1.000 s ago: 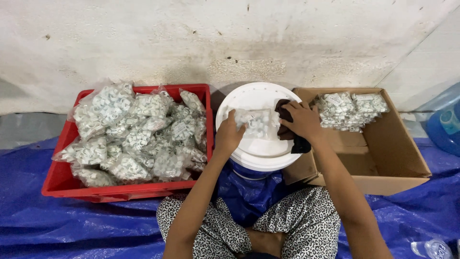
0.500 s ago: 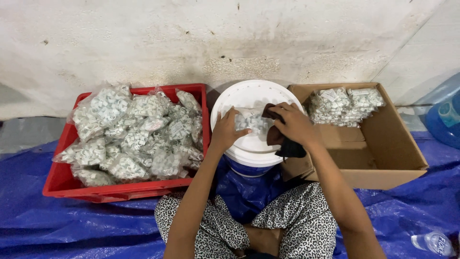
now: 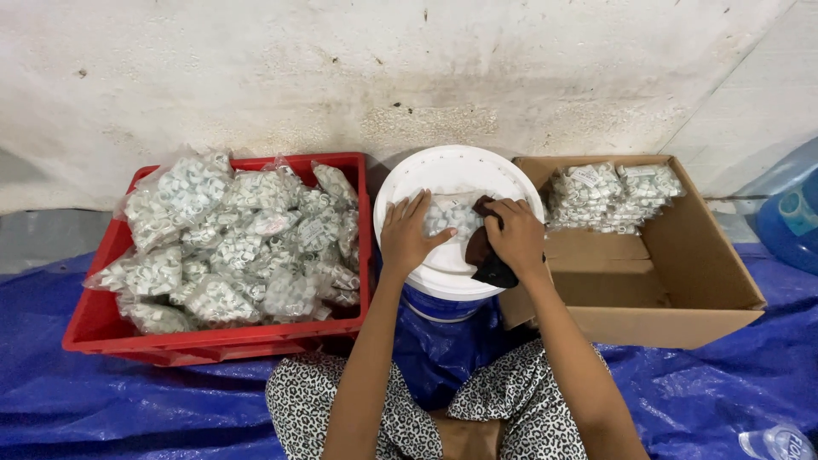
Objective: Wiping small plastic bags of components with a cloth and transferring them from a crate to a box.
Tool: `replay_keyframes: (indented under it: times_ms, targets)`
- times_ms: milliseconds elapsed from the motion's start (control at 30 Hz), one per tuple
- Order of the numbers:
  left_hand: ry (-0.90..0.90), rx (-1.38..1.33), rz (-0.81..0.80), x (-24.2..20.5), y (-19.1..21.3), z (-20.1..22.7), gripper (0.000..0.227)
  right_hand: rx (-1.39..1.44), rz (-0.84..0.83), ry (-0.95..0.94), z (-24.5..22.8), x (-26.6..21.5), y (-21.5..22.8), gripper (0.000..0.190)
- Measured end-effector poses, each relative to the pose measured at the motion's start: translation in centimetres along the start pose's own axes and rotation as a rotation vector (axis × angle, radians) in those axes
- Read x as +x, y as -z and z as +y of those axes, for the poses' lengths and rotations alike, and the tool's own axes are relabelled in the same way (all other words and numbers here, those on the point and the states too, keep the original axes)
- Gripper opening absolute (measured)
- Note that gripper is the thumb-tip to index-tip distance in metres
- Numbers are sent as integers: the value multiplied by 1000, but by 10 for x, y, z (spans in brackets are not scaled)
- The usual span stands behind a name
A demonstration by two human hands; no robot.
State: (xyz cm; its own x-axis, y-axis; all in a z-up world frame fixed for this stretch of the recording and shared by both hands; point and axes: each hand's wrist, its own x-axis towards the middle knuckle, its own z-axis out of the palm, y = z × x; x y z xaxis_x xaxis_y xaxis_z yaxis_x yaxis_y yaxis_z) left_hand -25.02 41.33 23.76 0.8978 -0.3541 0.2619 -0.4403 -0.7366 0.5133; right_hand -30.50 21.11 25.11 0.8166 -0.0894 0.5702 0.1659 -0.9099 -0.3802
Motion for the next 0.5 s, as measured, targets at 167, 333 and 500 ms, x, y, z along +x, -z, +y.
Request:
replay_keyframes:
  times_ms: [167, 333, 500]
  targets:
    - [-17, 32, -18, 0, 1, -2, 91, 39, -24, 40, -6, -5, 11, 25]
    - [-16, 32, -95, 0, 8, 1, 89, 36, -135, 56, -5, 4, 14, 35]
    - [12, 24, -143, 0, 12, 3, 86, -16, -221, 24, 5, 20, 6, 39]
